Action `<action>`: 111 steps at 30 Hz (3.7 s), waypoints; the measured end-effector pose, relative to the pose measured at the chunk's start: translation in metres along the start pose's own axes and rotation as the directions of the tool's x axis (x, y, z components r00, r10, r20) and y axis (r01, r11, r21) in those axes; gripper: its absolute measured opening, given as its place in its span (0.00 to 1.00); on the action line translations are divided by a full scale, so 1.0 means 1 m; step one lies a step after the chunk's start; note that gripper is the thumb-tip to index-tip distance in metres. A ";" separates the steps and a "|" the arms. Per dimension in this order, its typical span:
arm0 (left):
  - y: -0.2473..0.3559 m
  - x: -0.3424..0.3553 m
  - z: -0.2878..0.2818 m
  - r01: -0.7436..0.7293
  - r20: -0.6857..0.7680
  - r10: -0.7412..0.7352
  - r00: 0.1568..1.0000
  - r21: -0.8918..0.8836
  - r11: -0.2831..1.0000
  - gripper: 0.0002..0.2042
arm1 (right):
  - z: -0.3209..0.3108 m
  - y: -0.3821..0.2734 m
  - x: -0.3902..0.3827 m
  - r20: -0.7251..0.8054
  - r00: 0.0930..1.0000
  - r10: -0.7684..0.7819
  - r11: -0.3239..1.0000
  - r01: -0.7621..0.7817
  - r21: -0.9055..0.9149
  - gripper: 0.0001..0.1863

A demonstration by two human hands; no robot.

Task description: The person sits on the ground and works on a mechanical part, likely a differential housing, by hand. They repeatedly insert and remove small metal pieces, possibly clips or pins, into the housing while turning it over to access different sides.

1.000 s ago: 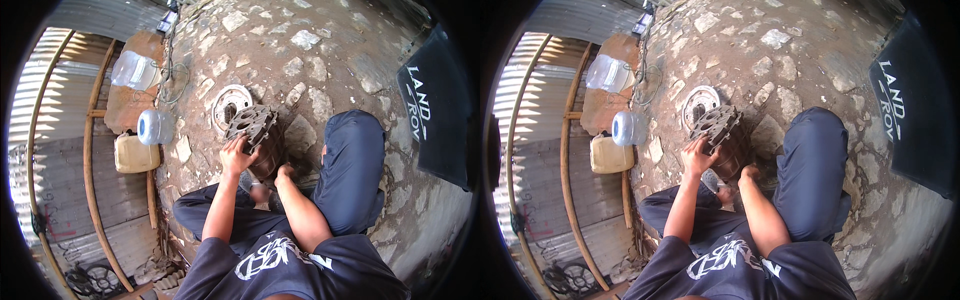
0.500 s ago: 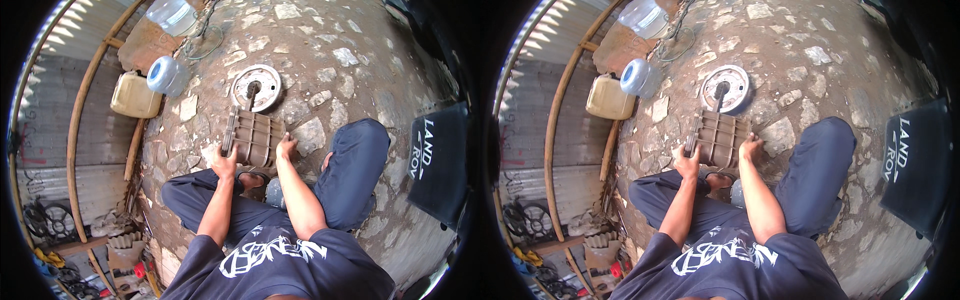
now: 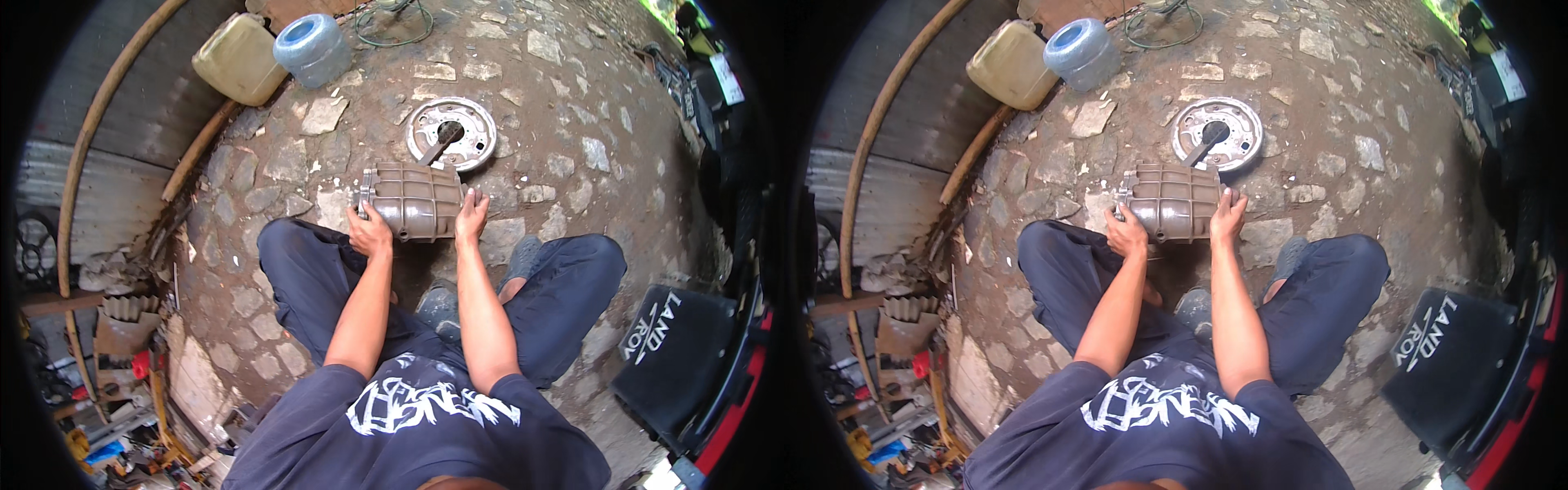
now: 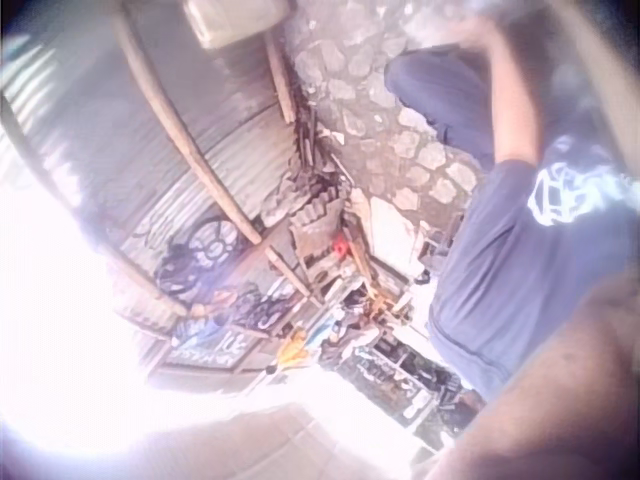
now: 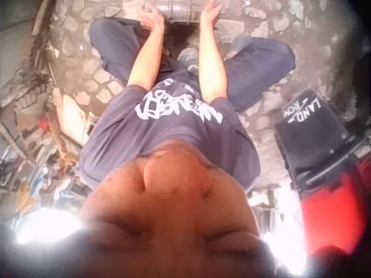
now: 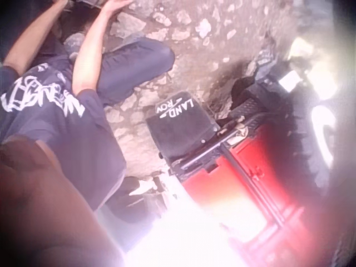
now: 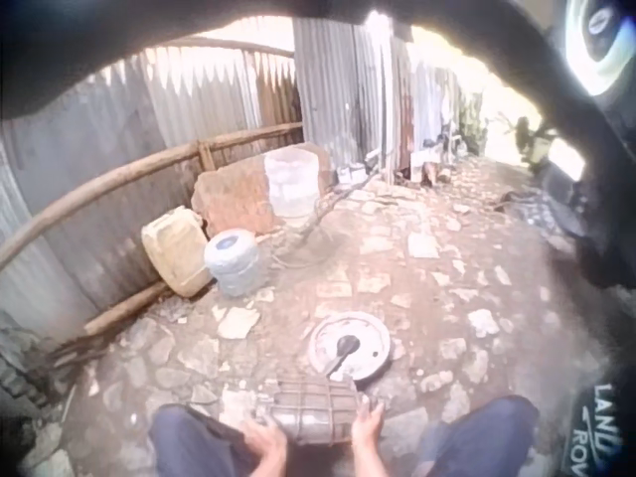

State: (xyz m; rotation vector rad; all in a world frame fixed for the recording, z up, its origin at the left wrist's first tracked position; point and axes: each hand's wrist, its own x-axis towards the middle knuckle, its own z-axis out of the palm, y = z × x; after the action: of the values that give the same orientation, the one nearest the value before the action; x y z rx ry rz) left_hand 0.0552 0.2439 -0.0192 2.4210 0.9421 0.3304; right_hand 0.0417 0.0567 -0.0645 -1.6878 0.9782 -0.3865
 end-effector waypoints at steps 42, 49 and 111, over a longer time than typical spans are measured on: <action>-0.089 0.030 0.032 0.599 0.769 -0.170 0.616 -0.317 0.735 0.34 | -0.029 0.121 0.034 0.321 0.807 0.496 0.751 -0.584 0.308 0.30; -0.060 -0.005 0.017 0.499 0.772 -0.246 0.586 -0.105 0.860 0.42 | -0.084 0.147 0.027 0.146 0.866 0.478 0.836 -0.500 0.226 0.28; -0.110 0.001 0.060 0.663 0.882 0.024 0.470 -0.371 0.650 0.38 | -0.084 0.141 0.015 0.224 0.830 0.511 0.770 -0.558 0.310 0.22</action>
State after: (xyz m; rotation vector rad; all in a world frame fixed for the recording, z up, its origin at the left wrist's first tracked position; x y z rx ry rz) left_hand 0.0188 0.2908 -0.1292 1.2952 0.6360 -0.5614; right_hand -0.0646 -0.0180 -0.1662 -1.0190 1.1632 -0.0634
